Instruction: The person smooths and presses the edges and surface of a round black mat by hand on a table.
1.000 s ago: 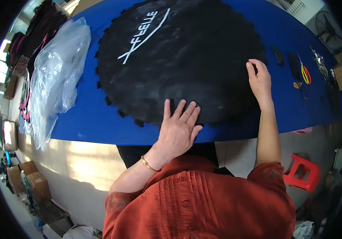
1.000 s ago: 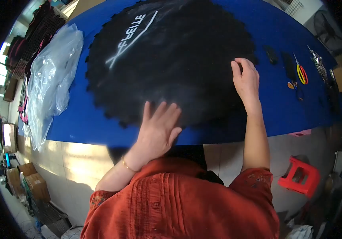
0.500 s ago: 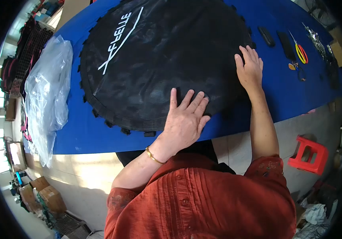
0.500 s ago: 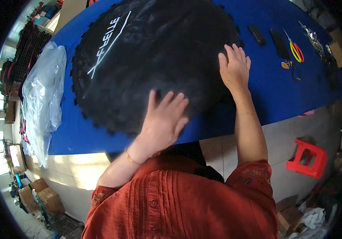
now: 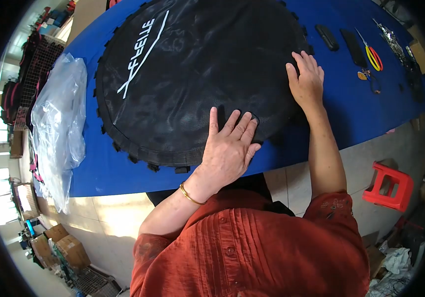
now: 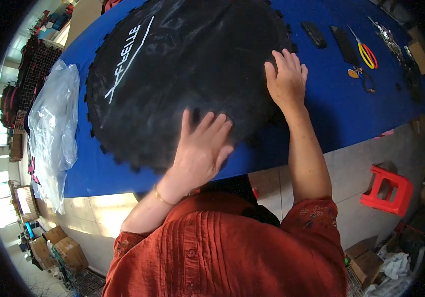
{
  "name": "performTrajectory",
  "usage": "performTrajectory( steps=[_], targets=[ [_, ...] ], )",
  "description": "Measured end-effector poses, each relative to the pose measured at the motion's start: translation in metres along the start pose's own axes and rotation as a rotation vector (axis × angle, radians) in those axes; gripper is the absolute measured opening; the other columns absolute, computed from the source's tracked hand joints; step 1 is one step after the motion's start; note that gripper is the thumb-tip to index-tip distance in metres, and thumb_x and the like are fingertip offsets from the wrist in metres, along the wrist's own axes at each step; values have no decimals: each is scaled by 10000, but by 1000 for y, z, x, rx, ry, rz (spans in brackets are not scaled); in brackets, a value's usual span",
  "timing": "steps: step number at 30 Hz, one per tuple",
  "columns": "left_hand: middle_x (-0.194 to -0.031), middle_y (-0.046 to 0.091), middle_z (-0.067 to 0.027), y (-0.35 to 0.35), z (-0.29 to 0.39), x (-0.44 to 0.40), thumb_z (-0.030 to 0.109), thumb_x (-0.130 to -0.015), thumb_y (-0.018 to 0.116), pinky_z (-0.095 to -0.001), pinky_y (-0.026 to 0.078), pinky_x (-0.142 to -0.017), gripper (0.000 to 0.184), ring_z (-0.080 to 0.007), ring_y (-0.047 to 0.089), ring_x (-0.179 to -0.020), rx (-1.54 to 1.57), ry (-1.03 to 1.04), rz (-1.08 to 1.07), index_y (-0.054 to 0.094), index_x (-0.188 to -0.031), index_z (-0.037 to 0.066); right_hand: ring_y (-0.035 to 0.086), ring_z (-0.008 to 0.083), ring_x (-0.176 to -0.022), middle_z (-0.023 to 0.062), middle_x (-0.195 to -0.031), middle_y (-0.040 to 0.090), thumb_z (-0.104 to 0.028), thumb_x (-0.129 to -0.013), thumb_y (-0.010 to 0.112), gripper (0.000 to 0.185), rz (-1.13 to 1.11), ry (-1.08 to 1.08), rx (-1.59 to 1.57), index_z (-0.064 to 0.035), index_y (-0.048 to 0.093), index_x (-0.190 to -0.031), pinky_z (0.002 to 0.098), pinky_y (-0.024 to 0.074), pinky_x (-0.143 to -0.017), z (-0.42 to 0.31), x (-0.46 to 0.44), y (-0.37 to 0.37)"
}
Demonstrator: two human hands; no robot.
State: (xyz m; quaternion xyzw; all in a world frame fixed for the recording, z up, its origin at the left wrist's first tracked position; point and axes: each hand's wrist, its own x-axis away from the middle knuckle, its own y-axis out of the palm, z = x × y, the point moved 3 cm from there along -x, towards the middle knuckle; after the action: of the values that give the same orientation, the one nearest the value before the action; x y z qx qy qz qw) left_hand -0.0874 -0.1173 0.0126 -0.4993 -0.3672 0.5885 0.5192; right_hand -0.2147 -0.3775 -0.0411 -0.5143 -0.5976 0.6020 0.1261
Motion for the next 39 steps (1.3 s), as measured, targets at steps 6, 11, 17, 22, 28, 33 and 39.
performTrajectory(
  steps=[6,11,17,22,28,33,39],
  targets=[
    [-1467,647,-145,-19,-9,35,419,-1056,600,-700,194,-1257,545,-355,560,-1411,-42,-111,-16,649,-1426,21,513,388,-1454,183,-1529,604,-345,-1080,596,419,13,-22,-7,-101,668,-1413,579,344,-1225,2,0,-1],
    [-1487,638,-147,-26,-21,52,426,-1075,569,-697,159,-1269,548,-369,556,-1421,-48,-199,-36,636,-1446,29,512,382,-1454,178,-1519,611,-343,-1077,605,413,26,-30,-3,-103,670,-1408,574,339,-1225,1,0,-2],
    [-1451,654,-158,-18,-37,28,409,-1067,586,-698,217,-1249,532,-373,574,-1378,-118,-160,61,641,-1413,8,484,381,-1477,168,-1551,586,-361,-1080,598,430,11,-2,-26,-113,659,-1426,569,316,-1239,4,2,3],
    [-1453,652,-164,-21,-33,29,457,-1059,581,-704,204,-1250,576,-375,574,-1380,-91,-184,56,647,-1410,4,483,380,-1476,168,-1553,583,-359,-1080,596,435,17,-16,-32,-114,653,-1435,558,316,-1239,6,2,3],
    [-1466,643,-181,-24,-31,49,500,-1062,569,-713,163,-1256,635,-392,579,-1388,-120,-235,14,631,-1440,-6,478,378,-1484,170,-1557,579,-355,-1085,583,433,-13,-1,-17,-113,652,-1438,557,308,-1248,3,1,1],
    [-1458,644,-181,-21,-55,25,500,-1048,583,-707,185,-1252,643,-411,588,-1359,-171,-255,75,629,-1433,-13,448,371,-1516,170,-1579,559,-372,-1089,573,452,-29,-10,-19,-122,636,-1461,557,282,-1272,3,0,0],
    [-1470,645,-164,-23,-81,21,498,-1037,604,-700,201,-1249,616,-410,579,-1372,-218,-302,93,652,-1416,14,421,360,-1542,156,-1611,533,-389,-1096,563,467,-78,19,-9,-137,622,-1485,548,266,-1287,5,1,0]
  ],
)
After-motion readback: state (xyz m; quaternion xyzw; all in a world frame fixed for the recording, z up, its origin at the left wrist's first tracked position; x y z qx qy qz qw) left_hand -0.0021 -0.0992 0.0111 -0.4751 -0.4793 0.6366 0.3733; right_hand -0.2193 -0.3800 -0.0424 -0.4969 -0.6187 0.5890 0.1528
